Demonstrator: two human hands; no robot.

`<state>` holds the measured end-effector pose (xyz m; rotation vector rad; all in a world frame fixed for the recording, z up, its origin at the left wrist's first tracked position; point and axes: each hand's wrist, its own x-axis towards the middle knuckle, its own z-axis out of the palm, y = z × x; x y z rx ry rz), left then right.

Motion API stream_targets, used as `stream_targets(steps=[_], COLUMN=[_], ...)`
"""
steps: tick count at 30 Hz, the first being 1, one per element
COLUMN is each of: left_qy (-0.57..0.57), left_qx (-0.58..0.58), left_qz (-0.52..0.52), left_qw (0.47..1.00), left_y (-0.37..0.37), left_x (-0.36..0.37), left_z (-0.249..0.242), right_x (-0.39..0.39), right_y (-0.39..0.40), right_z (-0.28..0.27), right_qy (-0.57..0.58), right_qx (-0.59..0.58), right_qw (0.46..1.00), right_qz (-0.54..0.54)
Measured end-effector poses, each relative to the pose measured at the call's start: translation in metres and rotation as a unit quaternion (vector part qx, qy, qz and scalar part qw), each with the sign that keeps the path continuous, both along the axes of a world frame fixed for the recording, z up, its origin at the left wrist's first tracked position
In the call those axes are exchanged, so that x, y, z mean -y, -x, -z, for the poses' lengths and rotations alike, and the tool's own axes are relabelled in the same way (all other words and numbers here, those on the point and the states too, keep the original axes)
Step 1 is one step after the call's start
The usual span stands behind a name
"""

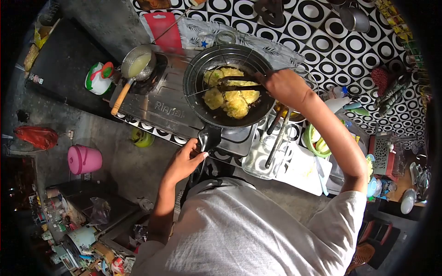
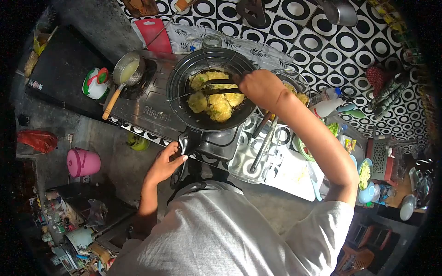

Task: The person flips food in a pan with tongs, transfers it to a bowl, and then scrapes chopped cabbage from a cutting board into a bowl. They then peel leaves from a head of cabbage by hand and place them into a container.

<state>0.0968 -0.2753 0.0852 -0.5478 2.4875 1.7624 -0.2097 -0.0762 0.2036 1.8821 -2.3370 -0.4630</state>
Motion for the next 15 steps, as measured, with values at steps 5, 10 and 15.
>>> stream_targets(steps=[5, 10, 15], left_qy=[0.014, 0.034, 0.04], left_qx=[0.008, -0.009, -0.011], left_qz=[-0.025, -0.044, -0.062], left_qw=[1.0, 0.998, 0.997], left_y=[-0.001, -0.002, -0.002], left_x=[-0.007, -0.014, -0.02], left_z=[0.001, -0.003, -0.003], right_x=[0.003, 0.002, -0.004], right_y=[0.005, 0.009, 0.02], right_z=[0.008, 0.027, 0.038], right_qy=[0.015, 0.033, 0.039], right_qx=[0.01, -0.001, 0.01], right_qw=[1.0, 0.999, 0.999], right_qz=[-0.003, 0.004, 0.011])
